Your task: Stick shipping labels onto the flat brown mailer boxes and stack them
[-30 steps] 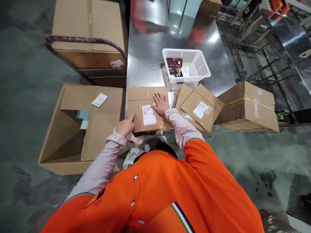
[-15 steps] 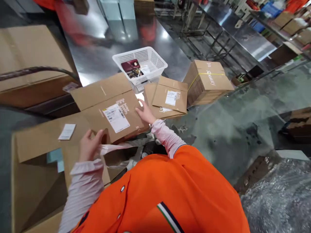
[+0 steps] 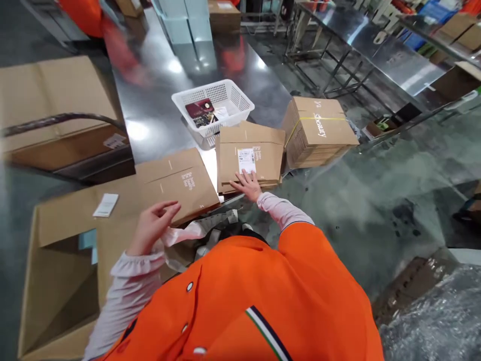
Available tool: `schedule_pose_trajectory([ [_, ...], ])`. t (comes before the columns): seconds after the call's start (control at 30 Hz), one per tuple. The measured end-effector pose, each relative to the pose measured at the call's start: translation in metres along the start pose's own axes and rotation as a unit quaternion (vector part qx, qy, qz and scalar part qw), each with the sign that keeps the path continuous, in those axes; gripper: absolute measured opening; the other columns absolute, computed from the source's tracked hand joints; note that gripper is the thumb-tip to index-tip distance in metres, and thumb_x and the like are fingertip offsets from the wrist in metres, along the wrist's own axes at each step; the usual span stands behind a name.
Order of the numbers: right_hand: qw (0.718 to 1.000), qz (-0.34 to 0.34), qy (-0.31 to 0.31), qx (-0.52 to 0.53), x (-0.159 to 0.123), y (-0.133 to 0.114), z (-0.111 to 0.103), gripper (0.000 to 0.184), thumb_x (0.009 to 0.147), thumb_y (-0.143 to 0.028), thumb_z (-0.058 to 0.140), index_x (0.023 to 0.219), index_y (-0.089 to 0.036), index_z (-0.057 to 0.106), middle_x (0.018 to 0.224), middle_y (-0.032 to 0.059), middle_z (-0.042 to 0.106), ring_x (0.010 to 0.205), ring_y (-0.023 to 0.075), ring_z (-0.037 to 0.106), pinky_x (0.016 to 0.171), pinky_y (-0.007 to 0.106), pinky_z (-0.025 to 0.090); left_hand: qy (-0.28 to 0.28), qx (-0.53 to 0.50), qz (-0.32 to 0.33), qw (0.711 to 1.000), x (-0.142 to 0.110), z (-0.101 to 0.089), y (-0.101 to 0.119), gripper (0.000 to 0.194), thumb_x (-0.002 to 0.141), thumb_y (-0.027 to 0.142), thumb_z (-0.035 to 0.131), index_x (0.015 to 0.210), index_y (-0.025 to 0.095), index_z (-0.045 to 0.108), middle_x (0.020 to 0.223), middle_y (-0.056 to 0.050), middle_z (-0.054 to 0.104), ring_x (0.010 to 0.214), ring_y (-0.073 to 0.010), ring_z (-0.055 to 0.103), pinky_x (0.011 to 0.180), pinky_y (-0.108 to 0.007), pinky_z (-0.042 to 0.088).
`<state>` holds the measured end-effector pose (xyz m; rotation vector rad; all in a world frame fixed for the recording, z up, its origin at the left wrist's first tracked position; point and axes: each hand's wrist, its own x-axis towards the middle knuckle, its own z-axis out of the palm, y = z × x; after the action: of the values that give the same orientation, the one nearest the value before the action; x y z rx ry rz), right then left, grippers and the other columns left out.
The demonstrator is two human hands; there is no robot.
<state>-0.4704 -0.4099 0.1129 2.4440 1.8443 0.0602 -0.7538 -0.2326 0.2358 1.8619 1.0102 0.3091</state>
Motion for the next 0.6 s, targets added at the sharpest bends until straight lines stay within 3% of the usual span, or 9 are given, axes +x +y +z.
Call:
schedule_pose_trajectory([
  [0.07,1.000,0.006,-0.003,0.013,0.007,0.017,0.007,0.087,0.078,-0.026,0.074,0.152,-0.035,0.029,0.163,0.0087,0.015,0.150,0.0385,0.009,0.116,0.067,0.004,-0.007,-0.010,-0.006,1.000,-0.002,0.008,0.004,0.063,0.064,0.065,0.070,0.100,0.013,0.075,0.048,0.003,0.044,0.045,-0.0114,0.037,0.045,-0.023,0.026],
  [0.17,0.998,0.003,-0.008,0.057,0.023,0.050,-0.008,0.093,0.070,-0.027,0.082,0.151,-0.029,0.035,0.162,0.0112,0.017,0.149,0.0419,0.006,0.114,0.069,0.001,0.000,-0.051,-0.013,0.999,-0.004,0.014,0.008,0.061,0.063,0.063,0.072,0.096,0.012,0.075,0.049,0.002,0.046,0.045,-0.0109,0.038,0.044,-0.023,0.026],
  [0.27,0.981,0.008,0.039,0.189,0.041,0.042,-0.040,0.092,0.065,-0.042,0.085,0.144,-0.016,0.046,0.160,0.0206,0.021,0.148,0.0449,0.007,0.114,0.070,0.001,0.013,-0.096,-0.002,0.995,-0.004,0.018,0.022,0.054,0.066,0.061,0.073,0.090,0.013,0.074,0.052,0.001,0.050,0.045,-0.0101,0.040,0.042,-0.022,0.027],
  [0.33,0.928,-0.072,0.037,0.363,0.049,0.008,-0.060,0.080,0.078,-0.058,0.070,0.140,-0.013,0.050,0.156,0.0221,0.030,0.147,0.0378,0.020,0.118,0.060,0.013,0.015,-0.129,0.019,0.991,-0.003,0.018,0.037,0.049,0.067,0.058,0.074,0.086,0.013,0.073,0.050,0.002,0.049,0.044,-0.0094,0.039,0.041,-0.022,0.026],
  [0.4,0.809,-0.219,-0.053,0.543,0.049,-0.037,-0.075,0.076,0.086,-0.067,0.053,0.141,-0.015,0.048,0.148,0.0189,0.044,0.139,0.0282,0.039,0.116,0.047,0.028,0.030,-0.162,0.054,0.985,0.000,0.014,0.053,0.045,0.069,0.056,0.075,0.084,0.013,0.072,0.048,0.003,0.047,0.042,-0.0088,0.039,0.041,-0.022,0.026],
  [0.47,0.673,-0.326,-0.179,0.639,0.044,-0.076,-0.081,0.085,0.079,-0.070,0.061,0.142,-0.016,0.044,0.137,0.0164,0.054,0.128,0.0247,0.051,0.110,0.040,0.038,0.068,-0.192,0.093,0.975,0.003,0.003,0.064,0.046,0.070,0.057,0.074,0.084,0.013,0.072,0.046,0.003,0.046,0.040,-0.0078,0.037,0.040,-0.022,0.024],
  [0.5,0.633,-0.343,-0.222,0.658,0.040,-0.091,-0.081,0.092,0.071,-0.068,0.070,0.142,-0.015,0.044,0.134,0.0160,0.057,0.124,0.0248,0.054,0.108,0.039,0.040,0.095,-0.204,0.110,0.968,0.005,-0.005,0.067,0.048,0.071,0.058,0.074,0.084,0.013,0.072,0.045,0.004,0.046,0.039,-0.0072,0.036,0.040,-0.023,0.022],
  [0.53,0.622,-0.336,-0.240,0.665,0.036,-0.103,-0.079,0.097,0.064,-0.063,0.079,0.141,-0.014,0.044,0.132,0.0155,0.058,0.121,0.0250,0.056,0.106,0.038,0.042,0.128,-0.215,0.123,0.960,0.006,-0.014,0.068,0.050,0.070,0.061,0.074,0.083,0.013,0.072,0.044,0.004,0.046,0.038,-0.0066,0.035,0.040,-0.023,0.021],
  [0.6,0.658,-0.276,-0.218,0.666,0.027,-0.118,-0.073,0.095,0.060,-0.054,0.085,0.138,-0.014,0.046,0.130,0.0139,0.058,0.118,0.0251,0.056,0.104,0.038,0.043,0.199,-0.233,0.135,0.942,0.009,-0.031,0.067,0.052,0.068,0.064,0.074,0.078,0.013,0.070,0.042,0.005,0.045,0.036,-0.0058,0.034,0.039,-0.024,0.018],
])
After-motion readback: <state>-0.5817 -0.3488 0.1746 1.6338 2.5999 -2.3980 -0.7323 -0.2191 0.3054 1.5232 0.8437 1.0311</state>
